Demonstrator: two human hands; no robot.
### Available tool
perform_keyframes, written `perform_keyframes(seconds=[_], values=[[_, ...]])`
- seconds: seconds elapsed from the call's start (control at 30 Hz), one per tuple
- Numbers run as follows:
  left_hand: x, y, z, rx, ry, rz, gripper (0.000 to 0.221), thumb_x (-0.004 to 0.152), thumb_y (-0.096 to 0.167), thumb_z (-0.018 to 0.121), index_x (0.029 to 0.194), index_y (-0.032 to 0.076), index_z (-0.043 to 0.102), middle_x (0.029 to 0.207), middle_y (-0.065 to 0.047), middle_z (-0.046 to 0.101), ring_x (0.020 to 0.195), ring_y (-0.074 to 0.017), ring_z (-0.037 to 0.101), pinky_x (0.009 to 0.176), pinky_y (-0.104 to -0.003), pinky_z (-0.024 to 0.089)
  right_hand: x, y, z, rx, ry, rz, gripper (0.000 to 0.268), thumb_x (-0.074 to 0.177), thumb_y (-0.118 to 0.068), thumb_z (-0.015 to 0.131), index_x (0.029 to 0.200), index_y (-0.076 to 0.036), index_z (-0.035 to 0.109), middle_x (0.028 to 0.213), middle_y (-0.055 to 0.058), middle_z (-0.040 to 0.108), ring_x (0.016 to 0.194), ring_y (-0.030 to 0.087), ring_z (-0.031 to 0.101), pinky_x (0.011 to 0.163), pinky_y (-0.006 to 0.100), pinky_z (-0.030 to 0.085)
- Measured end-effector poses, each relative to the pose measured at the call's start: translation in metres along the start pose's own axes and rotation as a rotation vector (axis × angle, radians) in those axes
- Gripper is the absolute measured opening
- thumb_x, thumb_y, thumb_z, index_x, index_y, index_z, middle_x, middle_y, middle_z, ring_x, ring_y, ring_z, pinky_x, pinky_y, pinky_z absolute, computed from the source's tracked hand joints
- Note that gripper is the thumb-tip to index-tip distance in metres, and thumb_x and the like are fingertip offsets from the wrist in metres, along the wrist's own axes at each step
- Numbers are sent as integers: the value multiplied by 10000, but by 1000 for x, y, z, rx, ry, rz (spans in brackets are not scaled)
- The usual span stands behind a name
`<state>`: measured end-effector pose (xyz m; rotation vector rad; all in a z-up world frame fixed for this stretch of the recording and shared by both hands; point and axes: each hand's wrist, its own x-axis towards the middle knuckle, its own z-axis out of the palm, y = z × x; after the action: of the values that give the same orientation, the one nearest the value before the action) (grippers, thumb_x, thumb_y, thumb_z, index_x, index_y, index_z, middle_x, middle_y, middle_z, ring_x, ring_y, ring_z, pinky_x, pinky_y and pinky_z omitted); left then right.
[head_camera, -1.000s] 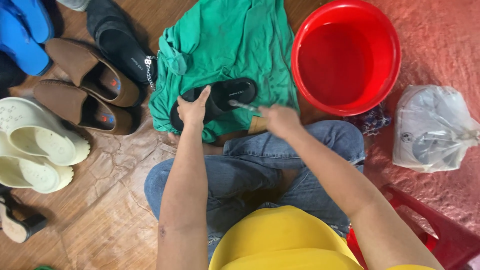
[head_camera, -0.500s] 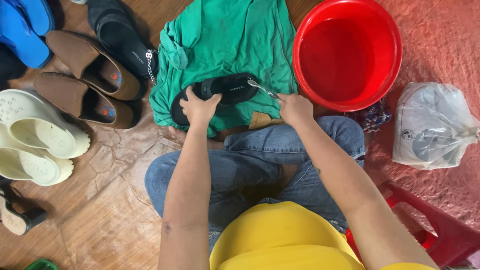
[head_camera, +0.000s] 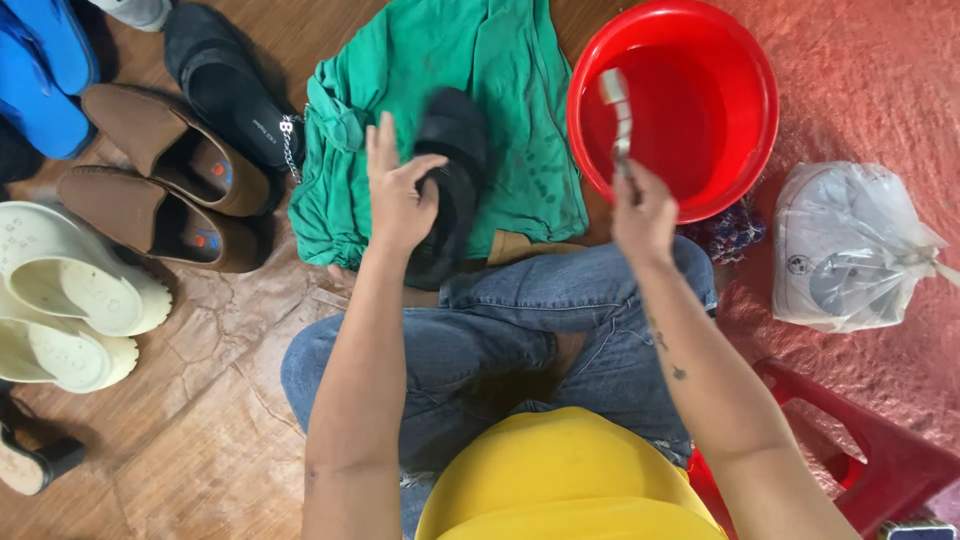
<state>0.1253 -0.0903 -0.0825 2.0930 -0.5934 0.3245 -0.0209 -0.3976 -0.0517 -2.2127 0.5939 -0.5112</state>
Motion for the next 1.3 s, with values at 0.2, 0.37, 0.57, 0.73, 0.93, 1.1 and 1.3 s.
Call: perform_keyframes(seconds=[0.2, 0.37, 0.57, 0.73, 0.93, 1.1, 1.3], values=[[-19, -28, 18, 107, -287, -414, 607, 868, 171, 785, 1440, 226, 590, 1431, -330, 485, 1321, -545, 506, 1082, -607, 452, 39, 89, -49, -404, -124, 136, 332, 1054, -314, 665, 1382, -261, 681, 1036, 111, 764, 1085, 368, 687, 896, 545, 531], [-26, -41, 5, 186, -353, -608, 461, 891, 436, 756, 1309, 285, 632, 1221, -100, 623, 1169, -373, 645, 964, -520, 521, 44, 111, -41, -819, -303, 207, 280, 1010, -443, 609, 1284, -403, 651, 1103, -16, 752, 1083, 293, 709, 892, 504, 551], [-34, -14, 24, 277, -539, -594, 450, 809, 596, 707, 1031, 209, 765, 1012, -140, 751, 1031, -409, 709, 880, -555, 560, 42, 85, -39, -898, -447, 208, 296, 955, -412, 632, 1238, -405, 716, 1100, 3, 763, 1075, 286, 727, 872, 499, 583], [-43, 15, 38, 409, -459, -344, 432, 810, 510, 730, 959, 104, 747, 994, -140, 672, 992, -398, 697, 833, -507, 575, 38, 69, -46, -827, -426, 158, 301, 987, -360, 626, 1262, -294, 732, 1078, 72, 726, 1050, 333, 720, 855, 523, 584], [-37, 35, 49, 580, -136, 140, 336, 703, 396, 815, 797, 132, 629, 913, -65, 497, 967, -328, 573, 818, -444, 477, 27, 37, -55, -664, -438, 119, 285, 1012, -404, 631, 1228, -254, 740, 1061, 96, 715, 1068, 348, 706, 867, 537, 578], [-27, 61, 30, 774, -786, -117, 569, 860, 458, 741, 1386, 263, 647, 1644, -75, 405, 1533, -370, 271, 1159, -600, 287, 27, 58, -51, -548, -173, 10, 257, 1044, -416, 656, 1182, -222, 752, 990, 69, 746, 978, 296, 725, 812, 460, 581], [-22, 14, 16, 439, -732, -559, 456, 860, 336, 805, 1293, 251, 691, 1621, -147, 307, 1114, -438, 686, 898, -545, 595, -50, -66, -4, -453, -462, -269, 413, 1034, -229, 481, 1427, -276, 599, 1165, 138, 770, 1043, 352, 728, 867, 523, 574]])
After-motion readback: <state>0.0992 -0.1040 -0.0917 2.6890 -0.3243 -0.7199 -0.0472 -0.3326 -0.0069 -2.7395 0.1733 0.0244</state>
